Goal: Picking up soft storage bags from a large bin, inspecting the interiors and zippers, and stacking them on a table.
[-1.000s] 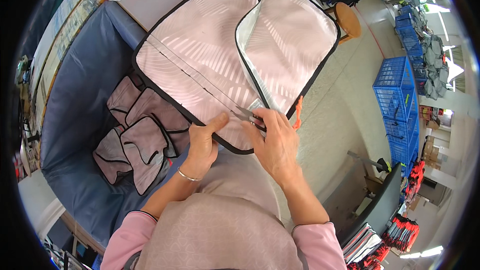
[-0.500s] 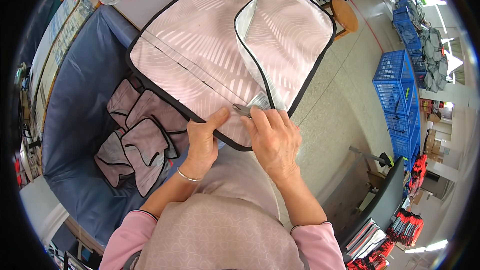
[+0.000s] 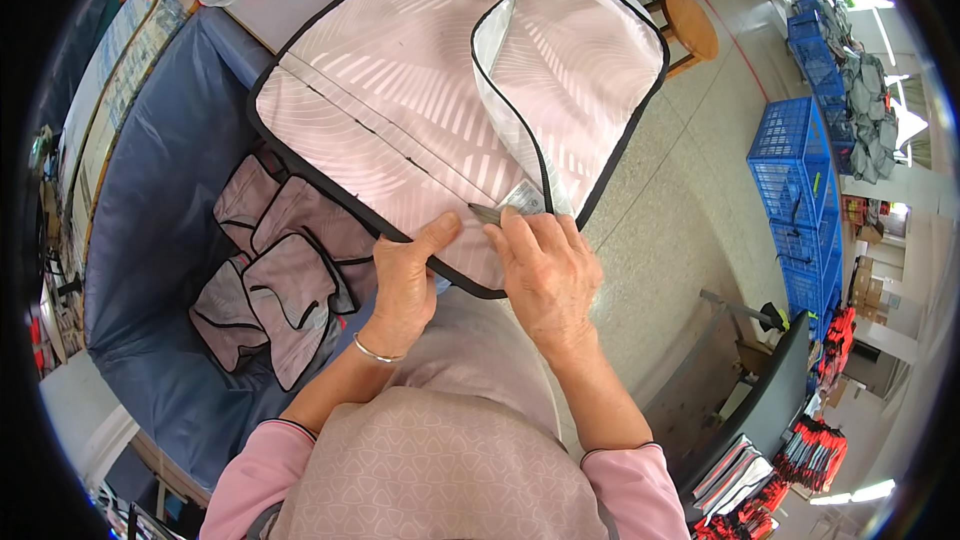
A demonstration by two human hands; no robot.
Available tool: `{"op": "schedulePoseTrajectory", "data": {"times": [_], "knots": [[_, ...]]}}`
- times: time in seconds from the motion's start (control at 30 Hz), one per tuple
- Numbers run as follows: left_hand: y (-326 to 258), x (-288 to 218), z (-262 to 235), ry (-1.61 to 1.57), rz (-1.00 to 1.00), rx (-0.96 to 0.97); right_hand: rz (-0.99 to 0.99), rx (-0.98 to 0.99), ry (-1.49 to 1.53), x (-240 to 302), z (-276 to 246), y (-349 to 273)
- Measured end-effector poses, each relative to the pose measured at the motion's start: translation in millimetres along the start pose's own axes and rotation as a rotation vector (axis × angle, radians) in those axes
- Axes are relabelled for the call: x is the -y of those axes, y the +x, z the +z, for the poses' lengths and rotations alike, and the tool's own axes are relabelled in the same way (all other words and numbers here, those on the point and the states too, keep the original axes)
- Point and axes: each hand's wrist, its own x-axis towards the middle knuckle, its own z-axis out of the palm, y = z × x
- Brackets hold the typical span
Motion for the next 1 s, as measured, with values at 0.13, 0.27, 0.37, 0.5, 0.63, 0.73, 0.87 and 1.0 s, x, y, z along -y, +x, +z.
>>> {"op": "schedulePoseTrajectory", "data": {"times": [0.13,0.27,0.37,0.5,0.63,0.73,0.87,1.0], "knots": [[0,-1,0,0.017,-0.004,-0.013,-0.006,-0.022,-0.016,2,1,1],[0,-2,3,-0.028,0.024,-0.010,-0.014,-0.033,-0.037,1,4,1],[1,-1,1,0.012,0.022,-0.008,0.033,-0.001,0.006,1,4,2],[2,1,0,0.016,-0.016,-0.021,0.300,0.027,0.337,-7,4,-1],[1,2,-1,0.026,0.008,-0.033,0.217,0.029,0.319,-8,2,0],[2,4,-4,0.038,0.011,-0.016,0.079,0.015,0.179,-6,2,0],[5,6,-3,0.004,0.038,-0.040,-0.015,0.060,0.050,-7,6,2],[15,15,-16,0.046,0.000,-0.052,0.244,0.203,0.360,-30,6,4]]}}
